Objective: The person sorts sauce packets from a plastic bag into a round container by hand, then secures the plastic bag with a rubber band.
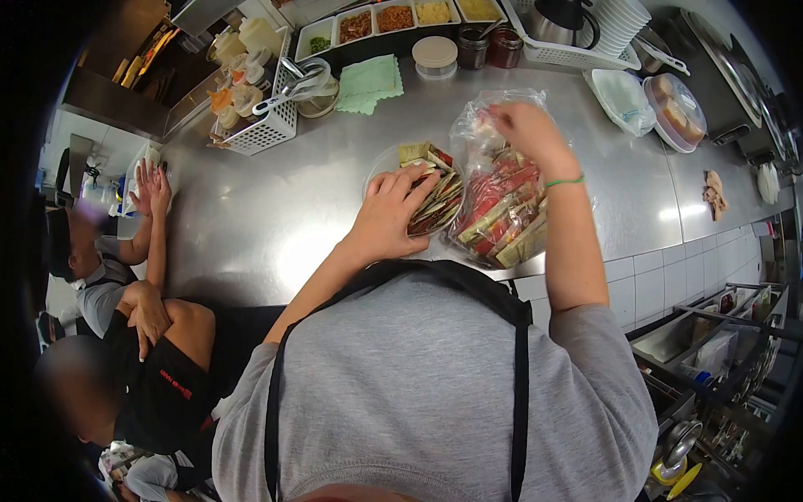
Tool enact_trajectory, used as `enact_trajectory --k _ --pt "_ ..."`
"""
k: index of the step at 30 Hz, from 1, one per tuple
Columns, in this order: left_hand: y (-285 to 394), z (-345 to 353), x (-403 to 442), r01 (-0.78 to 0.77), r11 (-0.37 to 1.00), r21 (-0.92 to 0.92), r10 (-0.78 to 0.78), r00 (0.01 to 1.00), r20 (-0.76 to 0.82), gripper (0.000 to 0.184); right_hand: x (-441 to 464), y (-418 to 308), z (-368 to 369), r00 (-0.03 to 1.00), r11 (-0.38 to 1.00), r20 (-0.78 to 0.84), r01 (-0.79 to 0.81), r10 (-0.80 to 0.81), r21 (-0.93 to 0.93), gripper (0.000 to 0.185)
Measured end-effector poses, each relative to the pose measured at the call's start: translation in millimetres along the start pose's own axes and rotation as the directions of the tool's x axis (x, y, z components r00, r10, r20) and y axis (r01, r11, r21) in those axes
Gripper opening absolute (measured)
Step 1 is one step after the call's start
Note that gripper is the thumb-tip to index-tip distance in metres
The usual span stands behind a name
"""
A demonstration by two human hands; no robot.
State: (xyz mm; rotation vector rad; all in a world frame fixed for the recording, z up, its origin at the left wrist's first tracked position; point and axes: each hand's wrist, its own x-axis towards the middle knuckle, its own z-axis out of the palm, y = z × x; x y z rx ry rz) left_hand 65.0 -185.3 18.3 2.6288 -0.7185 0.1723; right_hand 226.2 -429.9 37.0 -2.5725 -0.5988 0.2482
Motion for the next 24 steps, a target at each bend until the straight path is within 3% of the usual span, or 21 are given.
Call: enact_trajectory --k 1,2,5,8,10,11,14,16,20,24 --pt "0.4 0.3 -0.3 0.007 1.000 0.008 -0.007 1.000 -0.005 0.089 -2.6 21.3 -3.9 0.978 0.976 0.145 -0.124 0.151 -0.180 0.034" --pt "0.5 0.6 -1.1 0.003 1.000 0.005 -0.003 1.000 -0.002 0.089 -10.0 44.1 5.8 0.977 0.975 0.145 -0.130 0.157 -0.179 0.034" --pt "0.1 0.5 0.8 0.013 1.000 0.013 -0.013 1.000 -0.004 0.088 -16.7 75.9 29.0 0.993 0.988 -0.049 0.097 -0.103 -0.122 0.032" --pt "0.4 -0.2 -1.6 0.019 1.000 -0.009 -0.019 1.000 -0.012 0.088 -13.2 48.8 10.3 0.993 0.985 0.097 0.077 -0.063 -0.154 0.023" --pt "-0.9 -0.4 -2.1 0.006 0.999 -0.036 -0.007 0.999 -0.036 0.086 -6.9 34.6 -3.8 0.950 0.984 0.311 0.057 -0.002 -0.168 0.021" --pt "-2.0 0.2 -2.4 0.014 0.999 -0.031 -0.015 0.999 -0.041 0.086 -5.7 34.4 -5.2 0.950 0.983 0.313 0.068 -0.012 -0.168 0.021" --pt "-0.5 2.6 -6.3 -0.013 0.999 -0.031 0.011 0.998 -0.058 0.082 -15.7 31.1 -8.9 0.963 0.970 0.242 0.167 -0.122 -0.176 0.018" --pt "-2.0 3.7 -5.4 -0.020 1.000 -0.017 0.019 0.998 -0.064 0.082 -24.2 13.3 -25.7 0.972 0.971 -0.011 0.234 -0.234 0.038 0.015" --pt "-2.2 3.6 -5.0 -0.027 1.000 0.008 0.027 0.999 -0.042 0.082 -30.9 -36.5 -63.8 0.962 0.962 -0.118 0.259 -0.248 0.085 0.015" --pt "-1.2 2.6 -5.1 -0.025 1.000 0.014 0.025 0.999 -0.045 0.083 -26.5 -86.0 -64.0 0.883 0.862 -0.187 0.463 -0.430 0.205 0.015"
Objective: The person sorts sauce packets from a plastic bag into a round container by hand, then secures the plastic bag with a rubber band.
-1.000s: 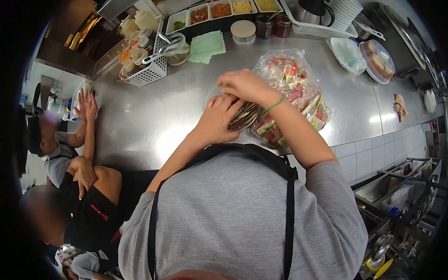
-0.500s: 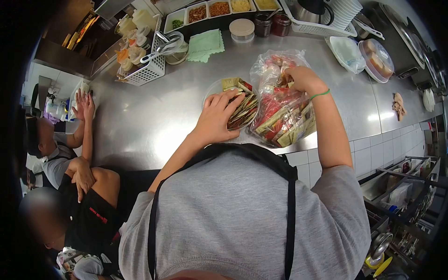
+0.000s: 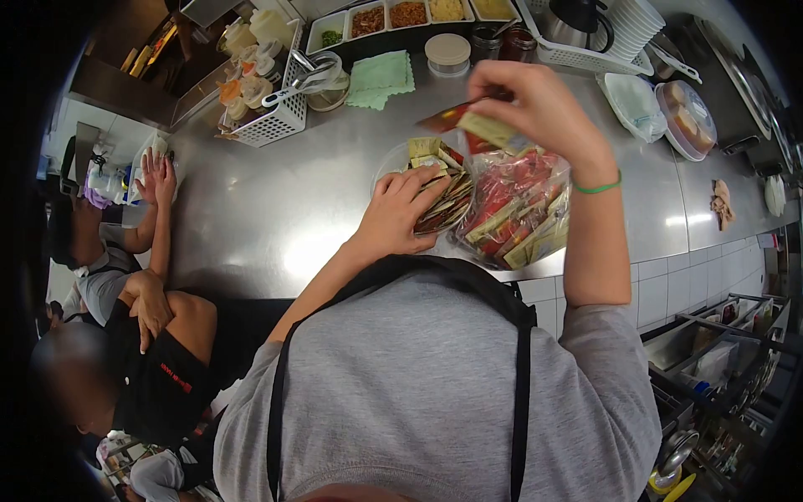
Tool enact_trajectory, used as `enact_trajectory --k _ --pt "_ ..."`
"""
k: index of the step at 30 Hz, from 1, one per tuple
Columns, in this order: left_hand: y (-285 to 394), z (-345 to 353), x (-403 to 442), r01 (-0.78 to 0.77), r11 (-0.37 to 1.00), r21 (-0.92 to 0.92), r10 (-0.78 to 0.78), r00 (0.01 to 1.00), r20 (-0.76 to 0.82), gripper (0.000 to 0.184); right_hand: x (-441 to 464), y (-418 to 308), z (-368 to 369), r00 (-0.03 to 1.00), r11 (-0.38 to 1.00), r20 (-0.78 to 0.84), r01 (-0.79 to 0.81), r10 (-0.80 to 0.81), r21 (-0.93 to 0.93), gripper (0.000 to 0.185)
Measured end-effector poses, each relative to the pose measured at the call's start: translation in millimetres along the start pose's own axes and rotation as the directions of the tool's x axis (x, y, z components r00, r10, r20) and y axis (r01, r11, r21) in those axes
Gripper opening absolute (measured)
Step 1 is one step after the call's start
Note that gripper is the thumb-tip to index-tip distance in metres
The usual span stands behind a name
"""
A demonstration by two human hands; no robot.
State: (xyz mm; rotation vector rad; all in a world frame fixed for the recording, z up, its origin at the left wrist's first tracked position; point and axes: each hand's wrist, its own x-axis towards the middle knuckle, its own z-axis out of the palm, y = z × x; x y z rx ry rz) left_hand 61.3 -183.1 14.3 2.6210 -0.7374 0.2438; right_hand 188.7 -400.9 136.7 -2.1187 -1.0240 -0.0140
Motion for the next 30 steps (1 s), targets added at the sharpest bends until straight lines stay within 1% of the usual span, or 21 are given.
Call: enact_trajectory --k 1,2,4,5,7,8,9,10,12,14,16,17,19,20,21,23,24,26,27,29,30 --pt "0.5 -0.6 0.0 -0.002 1.000 -0.003 0.002 1.000 0.004 0.081 7.4 -8.3 7.1 0.997 0.996 0.022 0.069 -0.070 0.056 0.015" --pt "0.8 -1.2 -0.1 -0.003 1.000 -0.005 0.003 1.000 0.008 0.079 14.8 -12.7 16.8 0.997 0.996 0.023 0.074 -0.076 0.057 0.015" --pt "0.6 -0.1 -0.6 0.003 1.000 -0.007 -0.003 1.000 0.007 0.079 27.8 -13.9 44.4 0.953 0.954 0.129 0.286 -0.273 -0.092 0.011" --pt "0.2 0.8 -1.2 0.005 1.000 -0.014 -0.005 1.000 0.008 0.079 33.3 -15.3 58.4 0.952 0.953 0.127 0.289 -0.277 -0.090 0.011" --pt "-0.6 1.6 -2.3 0.008 1.000 0.003 -0.008 1.000 0.020 0.080 41.8 -14.5 87.8 0.944 0.935 0.244 0.278 -0.223 -0.219 0.009" --pt "-0.8 2.4 -2.4 0.009 1.000 0.016 -0.010 0.999 0.032 0.080 45.0 -8.5 105.9 0.944 0.935 0.243 0.278 -0.223 -0.222 0.009" --pt "-0.9 3.0 -2.5 0.007 1.000 0.016 -0.007 1.000 0.031 0.080 47.3 0.3 125.4 0.933 0.939 0.298 0.271 -0.201 -0.214 0.008" --pt "-1.4 3.4 -2.7 0.016 1.000 0.008 -0.016 0.999 0.039 0.081 47.7 6.1 137.4 0.919 0.942 0.353 0.263 -0.179 -0.207 0.008" --pt "-3.0 4.1 -3.2 0.027 1.000 0.005 -0.028 0.999 0.043 0.081 45.2 12.0 148.4 0.909 0.942 0.384 0.260 -0.164 -0.213 0.009" --pt "-3.8 5.5 -3.3 -0.006 1.000 -0.003 0.006 1.000 -0.021 0.083 43.5 13.6 149.5 0.894 0.940 0.420 0.266 -0.157 -0.213 0.011" --pt "-1.8 3.3 -3.4 0.015 1.000 -0.005 -0.015 1.000 -0.005 0.083 33.2 15.4 138.5 0.944 0.945 0.151 0.310 -0.293 -0.100 0.020" --pt "-1.0 2.4 -2.1 0.027 1.000 -0.011 -0.027 1.000 0.009 0.082 30.1 15.0 128.1 0.943 0.945 0.154 0.311 -0.295 -0.100 0.020" --pt "-0.5 1.9 -1.5 0.018 1.000 -0.012 -0.018 1.000 -0.005 0.082 22.0 15.4 105.4 0.967 0.954 0.135 0.238 -0.216 -0.180 0.029" --pt "-0.6 1.7 -1.6 0.006 1.000 -0.009 -0.006 1.000 -0.015 0.082 17.6 20.9 102.0 0.968 0.974 0.204 0.178 -0.147 -0.143 0.027" --pt "-0.8 1.8 -1.6 0.001 1.000 -0.011 -0.001 1.000 -0.014 0.082 12.9 22.6 98.4 0.969 0.974 0.202 0.174 -0.143 -0.146 0.027" --pt "-1.1 2.3 -1.6 0.009 1.000 -0.002 -0.009 1.000 -0.010 0.082 2.9 21.8 91.3 0.974 0.984 0.162 0.168 -0.156 -0.064 0.024" --pt "-0.8 2.5 -1.1 0.009 1.000 -0.003 -0.009 1.000 -0.009 0.082 0.2 18.4 82.5 0.974 0.984 0.163 0.167 -0.155 -0.064 0.024" --pt "0.0 2.1 -1.5 0.015 1.000 -0.014 -0.015 1.000 -0.018 0.082 -0.8 6.1 61.3 1.000 0.996 -0.017 -0.013 0.015 0.092 0.017" --pt "0.4 1.7 -1.6 0.016 1.000 -0.015 -0.017 1.000 -0.016 0.082 0.2 4.1 57.8 1.000 0.995 -0.016 -0.014 0.015 0.094 0.017" --pt "0.9 0.4 -1.1 0.023 0.999 -0.029 -0.023 1.000 0.000 0.083 2.9 3.8 53.0 0.975 0.945 -0.215 0.024 0.049 0.327 0.013" --pt "1.4 0.0 -0.6 0.018 0.999 -0.028 -0.018 1.000 0.001 0.083 5.9 3.7 54.2 0.962 0.943 -0.268 0.052 0.041 0.330 0.012"
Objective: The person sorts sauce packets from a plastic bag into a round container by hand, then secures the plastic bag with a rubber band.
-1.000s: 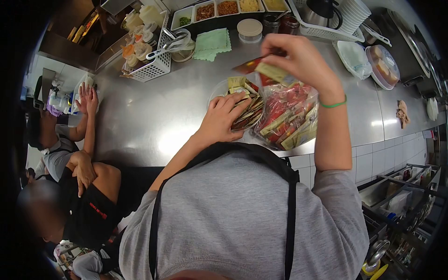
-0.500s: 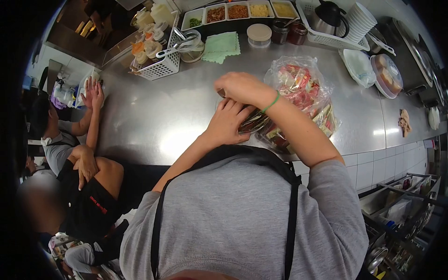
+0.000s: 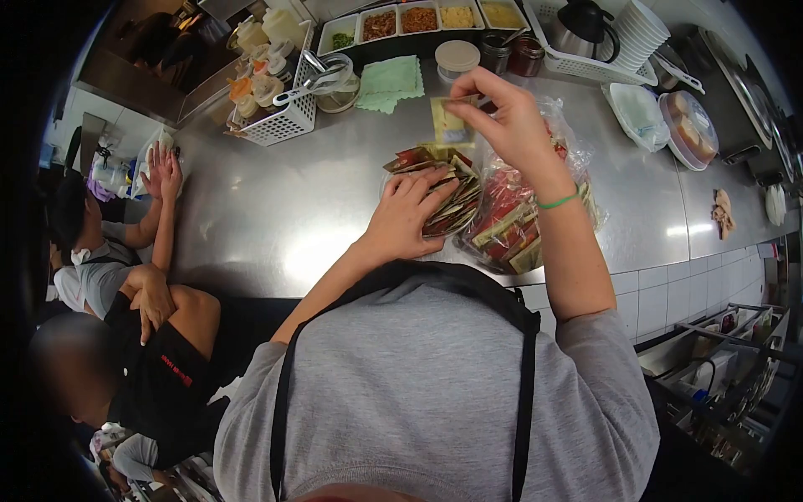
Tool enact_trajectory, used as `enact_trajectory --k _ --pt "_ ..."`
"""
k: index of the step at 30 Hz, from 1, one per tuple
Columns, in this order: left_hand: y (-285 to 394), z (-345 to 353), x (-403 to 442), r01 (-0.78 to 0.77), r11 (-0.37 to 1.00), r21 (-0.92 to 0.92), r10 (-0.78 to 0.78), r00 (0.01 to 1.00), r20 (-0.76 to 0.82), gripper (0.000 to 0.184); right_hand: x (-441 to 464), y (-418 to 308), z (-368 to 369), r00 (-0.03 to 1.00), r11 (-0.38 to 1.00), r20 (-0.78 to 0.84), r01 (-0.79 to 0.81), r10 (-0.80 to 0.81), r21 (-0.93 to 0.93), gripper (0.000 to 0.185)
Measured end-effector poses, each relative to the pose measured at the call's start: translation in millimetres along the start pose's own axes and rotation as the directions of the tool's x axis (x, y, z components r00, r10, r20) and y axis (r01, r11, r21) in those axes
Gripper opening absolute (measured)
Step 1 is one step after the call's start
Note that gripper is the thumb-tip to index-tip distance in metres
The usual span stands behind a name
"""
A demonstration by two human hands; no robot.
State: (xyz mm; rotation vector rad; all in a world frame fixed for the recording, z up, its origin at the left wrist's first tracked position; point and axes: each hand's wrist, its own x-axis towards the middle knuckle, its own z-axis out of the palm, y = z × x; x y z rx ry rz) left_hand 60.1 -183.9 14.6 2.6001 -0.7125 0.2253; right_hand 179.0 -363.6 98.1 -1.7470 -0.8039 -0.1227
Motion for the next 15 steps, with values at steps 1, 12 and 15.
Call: enact_trajectory --k 1,12,15 --pt "1.0 -0.3 0.1 -0.003 1.000 0.011 0.004 1.000 -0.018 0.082 1.9 1.6 2.3 1.000 1.000 -0.006 0.000 0.000 -0.003 0.012" --pt "-19.4 -24.7 30.5 0.063 0.992 -0.114 -0.094 0.951 -0.294 0.051 -3.3 29.2 9.0 0.983 0.983 -0.150 -0.126 0.106 -0.134 0.019" --pt "-29.2 -21.0 51.3 0.080 0.997 0.023 -0.073 0.973 -0.219 0.022 -6.5 23.9 6.8 0.985 0.985 -0.104 -0.147 0.138 -0.085 0.017"
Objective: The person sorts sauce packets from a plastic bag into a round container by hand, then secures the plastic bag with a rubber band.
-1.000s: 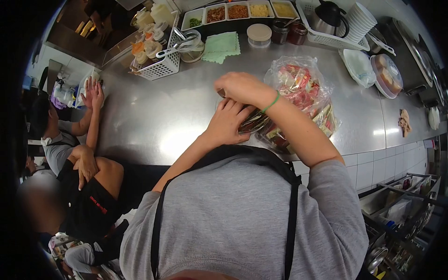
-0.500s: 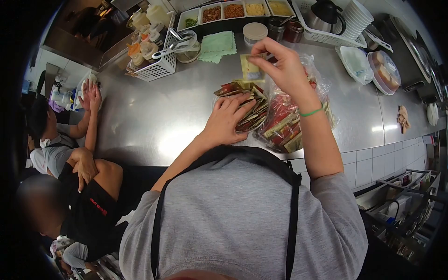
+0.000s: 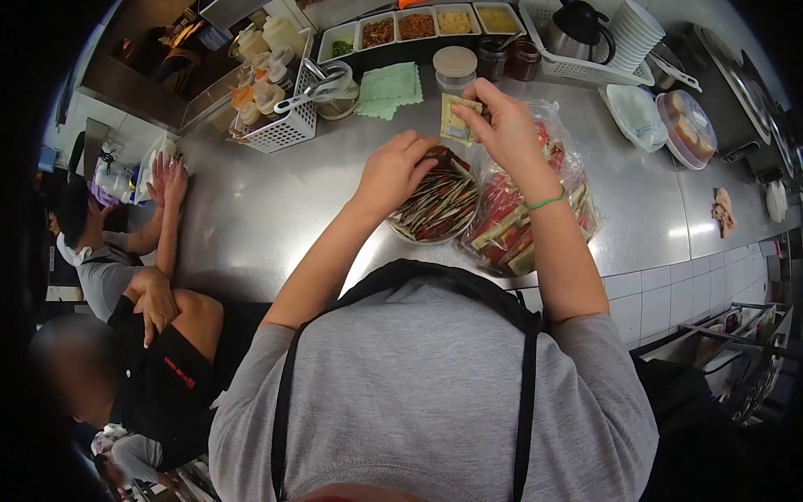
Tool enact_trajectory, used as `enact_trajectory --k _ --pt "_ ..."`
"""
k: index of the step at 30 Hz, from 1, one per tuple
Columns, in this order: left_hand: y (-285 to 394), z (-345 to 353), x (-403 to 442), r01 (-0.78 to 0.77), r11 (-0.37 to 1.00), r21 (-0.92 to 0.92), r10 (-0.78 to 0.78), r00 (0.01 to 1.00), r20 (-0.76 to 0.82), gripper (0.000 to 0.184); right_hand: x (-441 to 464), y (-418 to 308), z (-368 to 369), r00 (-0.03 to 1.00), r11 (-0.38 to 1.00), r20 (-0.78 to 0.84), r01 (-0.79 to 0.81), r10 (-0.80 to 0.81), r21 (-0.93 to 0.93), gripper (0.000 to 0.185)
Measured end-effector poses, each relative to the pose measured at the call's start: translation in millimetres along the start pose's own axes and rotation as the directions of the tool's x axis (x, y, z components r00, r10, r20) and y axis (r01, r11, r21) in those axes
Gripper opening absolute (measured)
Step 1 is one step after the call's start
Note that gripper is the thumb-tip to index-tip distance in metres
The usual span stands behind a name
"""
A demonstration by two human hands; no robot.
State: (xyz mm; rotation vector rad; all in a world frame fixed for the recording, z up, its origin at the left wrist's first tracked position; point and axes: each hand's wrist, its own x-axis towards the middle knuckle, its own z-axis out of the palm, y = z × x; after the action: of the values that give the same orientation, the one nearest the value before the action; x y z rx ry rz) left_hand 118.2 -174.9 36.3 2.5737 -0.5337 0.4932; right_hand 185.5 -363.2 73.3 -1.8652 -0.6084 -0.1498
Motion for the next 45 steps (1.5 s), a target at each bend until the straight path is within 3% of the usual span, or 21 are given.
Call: enact_trajectory --k 4,6,10,14,16,18,20,24,26,29,32,35,37,38,40,41,42,45 --pt "-7.4 -2.9 2.9 -0.049 0.999 -0.009 0.047 0.991 -0.123 0.009 -7.2 1.9 -6.8 0.999 0.999 0.029 -0.045 0.044 0.019 0.015" --pt "-11.0 -12.4 -8.5 0.041 0.997 -0.064 -0.051 0.984 -0.172 0.007 -10.2 -0.3 -8.4 0.996 0.995 0.027 -0.083 0.082 0.058 0.015" --pt "-27.6 -14.4 -35.5 0.119 0.985 -0.128 -0.131 0.988 -0.083 0.006 -10.1 2.0 0.4 0.998 0.999 0.053 -0.046 0.045 0.017 0.015" --pt "-29.4 -11.0 -49.6 0.145 0.982 -0.118 -0.152 0.987 -0.050 0.006 -7.1 -1.1 17.5 0.990 0.994 0.132 0.068 -0.057 -0.085 0.018" --pt "-28.7 -8.9 -51.3 0.170 0.978 -0.120 -0.180 0.981 -0.077 0.007 -8.6 9.9 27.6 0.951 0.914 0.199 0.288 -0.237 -0.287 0.017" --pt "-27.4 -10.2 -51.4 0.165 0.980 -0.114 -0.174 0.982 -0.072 0.008 -11.0 9.9 28.1 0.953 0.931 0.238 0.251 -0.189 -0.264 0.017" --pt "-27.1 -11.8 -52.6 0.164 0.981 -0.104 -0.171 0.983 -0.066 0.009 -11.1 4.3 26.2 0.922 0.916 0.295 0.324 -0.249 -0.237 0.016" --pt "-27.4 -11.5 -51.5 0.174 0.975 -0.137 -0.186 0.979 -0.079 0.009 -6.9 -18.7 18.2 0.935 0.915 0.266 0.306 -0.236 -0.264 0.016" --pt "-28.0 -10.9 -50.9 0.169 0.977 -0.133 -0.180 0.981 -0.077 0.008 -5.1 -6.1 24.4 0.894 0.891 0.341 0.382 -0.290 -0.245 0.017" --pt "-28.2 -9.5 -53.9 0.172 0.976 -0.133 -0.184 0.979 -0.083 0.008 -9.2 31.3 37.4 0.892 0.901 0.424 0.304 -0.156 -0.309 0.019" --pt "-29.1 -10.6 -56.1 0.198 0.963 -0.182 -0.216 0.973 -0.086 0.007 -8.5 30.7 35.1 0.890 0.921 0.439 0.266 -0.121 -0.285 0.019" --pt "-27.3 -11.4 -57.3 0.231 0.950 -0.209 -0.242 0.970 -0.032 0.015 -12.7 -1.5 24.3 0.919 0.898 0.362 0.284 -0.155 -0.335 0.020" --pt "-16.7 -17.2 -53.0 0.144 0.983 -0.113 -0.164 0.967 -0.194 0.043 -12.2 -10.6 22.1 0.929 0.878 0.302 0.318 -0.213 -0.359 0.024" --pt "-11.0 -18.8 -49.8 0.145 0.983 -0.117 -0.165 0.968 -0.190 0.043 -13.2 -12.3 22.7 0.929 0.854 0.246 0.356 -0.278 -0.379 0.029" --pt "1.5 -16.7 -43.2 0.093 0.986 -0.136 -0.118 0.975 -0.188 0.071 -23.1 3.7 35.0 0.927 0.832 0.281 0.353 -0.249 -0.428 0.035" --pt "3.9 -9.5 -44.7 0.127 0.991 -0.035 -0.128 0.990 -0.050 0.084 -29.1 14.1 42.2 0.923 0.805 0.315 0.357 -0.223 -0.474 0.042" --pt "7.5 2.0 -46.9 0.127 0.991 -0.038 -0.128 0.990 -0.052 0.084 -36.2 23.0 48.5 0.922 0.804 0.316 0.357 -0.222 -0.476 0.042" --pt "13.5 22.0 -52.5 0.125 0.991 0.043 -0.129 0.985 0.112 0.088 -46.6 31.2 52.5 0.904 0.837 0.427 0.244 -0.013 -0.490 0.050"
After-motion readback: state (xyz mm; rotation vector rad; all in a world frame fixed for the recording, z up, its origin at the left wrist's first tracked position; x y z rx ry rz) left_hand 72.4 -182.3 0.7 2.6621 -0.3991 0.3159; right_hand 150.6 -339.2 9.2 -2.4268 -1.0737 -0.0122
